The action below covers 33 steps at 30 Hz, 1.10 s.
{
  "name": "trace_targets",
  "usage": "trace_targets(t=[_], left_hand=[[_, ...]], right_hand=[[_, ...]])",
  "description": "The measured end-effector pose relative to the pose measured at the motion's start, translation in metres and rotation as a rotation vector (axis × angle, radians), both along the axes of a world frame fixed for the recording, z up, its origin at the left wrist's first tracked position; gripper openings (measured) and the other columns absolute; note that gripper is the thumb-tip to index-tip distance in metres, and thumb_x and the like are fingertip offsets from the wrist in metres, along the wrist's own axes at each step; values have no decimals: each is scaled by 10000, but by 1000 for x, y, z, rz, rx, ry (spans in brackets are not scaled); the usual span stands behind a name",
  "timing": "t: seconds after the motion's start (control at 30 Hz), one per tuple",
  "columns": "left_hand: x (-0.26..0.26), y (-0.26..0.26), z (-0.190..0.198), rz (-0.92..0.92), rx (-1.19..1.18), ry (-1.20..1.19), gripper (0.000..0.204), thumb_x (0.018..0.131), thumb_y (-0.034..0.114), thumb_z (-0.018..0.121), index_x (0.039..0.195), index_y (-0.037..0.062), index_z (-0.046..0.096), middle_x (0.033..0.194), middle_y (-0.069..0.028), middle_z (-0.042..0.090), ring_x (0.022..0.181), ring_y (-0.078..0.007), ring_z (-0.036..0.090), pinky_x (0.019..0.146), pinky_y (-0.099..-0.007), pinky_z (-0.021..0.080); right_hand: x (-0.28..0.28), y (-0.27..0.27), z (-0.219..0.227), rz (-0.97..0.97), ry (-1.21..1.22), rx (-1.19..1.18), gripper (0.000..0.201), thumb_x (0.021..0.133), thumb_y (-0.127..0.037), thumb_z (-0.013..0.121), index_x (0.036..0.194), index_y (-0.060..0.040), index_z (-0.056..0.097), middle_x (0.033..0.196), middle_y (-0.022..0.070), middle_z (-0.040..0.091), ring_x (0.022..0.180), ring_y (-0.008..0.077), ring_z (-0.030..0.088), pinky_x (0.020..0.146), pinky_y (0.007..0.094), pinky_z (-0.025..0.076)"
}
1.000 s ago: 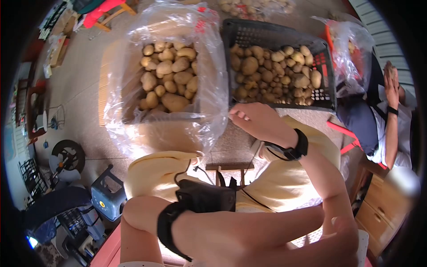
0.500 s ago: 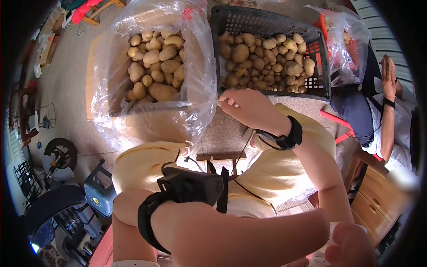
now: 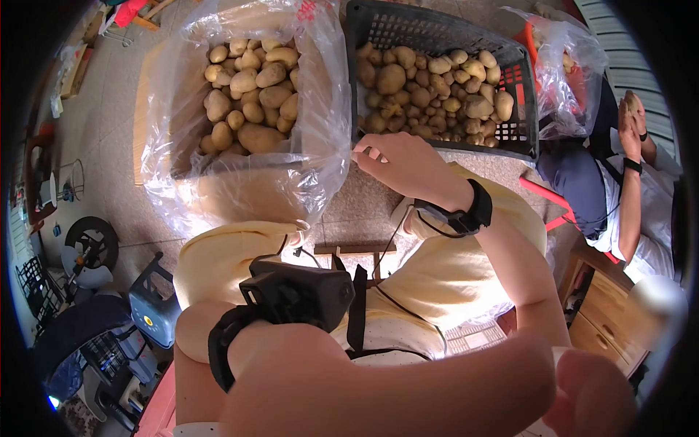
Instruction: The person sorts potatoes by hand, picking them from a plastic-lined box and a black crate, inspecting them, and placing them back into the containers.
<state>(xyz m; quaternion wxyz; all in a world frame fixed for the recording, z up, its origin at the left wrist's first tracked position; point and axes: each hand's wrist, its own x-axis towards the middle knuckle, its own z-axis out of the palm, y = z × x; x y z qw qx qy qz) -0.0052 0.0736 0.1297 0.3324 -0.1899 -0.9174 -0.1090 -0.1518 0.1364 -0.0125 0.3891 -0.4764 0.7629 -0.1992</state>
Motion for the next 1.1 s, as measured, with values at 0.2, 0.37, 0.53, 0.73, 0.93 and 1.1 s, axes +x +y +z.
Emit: trace_targets(t=[0.2, 0.37, 0.53, 0.73, 0.93, 1.1], left_hand=[[2, 0, 0, 0, 51, -20, 91, 804, 42, 564, 833, 39, 650, 849, -9, 610, 736, -91, 573, 632, -206, 470], [3, 1, 0, -1, 100, -37, 91, 792, 36, 564, 827, 44, 648, 852, -14, 610, 738, -99, 577, 631, -210, 475], [5, 1, 0, -10, 151, -58, 93, 780, 31, 565, 821, 49, 647, 855, -18, 610, 740, -107, 580, 630, -214, 480], [10, 4, -1, -7, 218, -96, 98, 766, 24, 566, 814, 54, 645, 859, -24, 610, 742, -116, 585, 629, -219, 486], [15, 9, -1, -15, 288, -140, 104, 751, 18, 567, 807, 60, 643, 863, -29, 610, 745, -125, 589, 628, -224, 493], [15, 9, 0, -16, 324, -163, 110, 739, 12, 567, 802, 65, 641, 866, -34, 611, 747, -132, 593, 627, -228, 498]], right_hand=[[0, -2, 1, -4, -8, 63, 311, 890, -322, 522, 1054, -90, 649, 905, 110, 688, 831, 263, 663, 733, 352, 504], [1, 3, -12, -36, 20, -89, 306, 881, -310, 534, 962, -46, 665, 636, 104, 634, 610, 255, 639, 634, 353, 498], [0, 3, -11, -31, 32, -108, 314, 871, -312, 540, 940, -33, 669, 711, 126, 653, 664, 273, 646, 645, 369, 504], [-1, 2, -13, -17, 45, -80, 322, 873, -321, 534, 943, -38, 671, 689, 124, 647, 660, 273, 644, 649, 373, 504], [-1, 2, -14, -10, 56, -95, 338, 877, -338, 517, 932, -43, 673, 654, 106, 644, 631, 258, 645, 637, 362, 505], [-1, 1, -11, -26, 19, -83, 327, 877, -328, 514, 927, -47, 673, 631, 95, 639, 610, 249, 644, 624, 362, 504]])
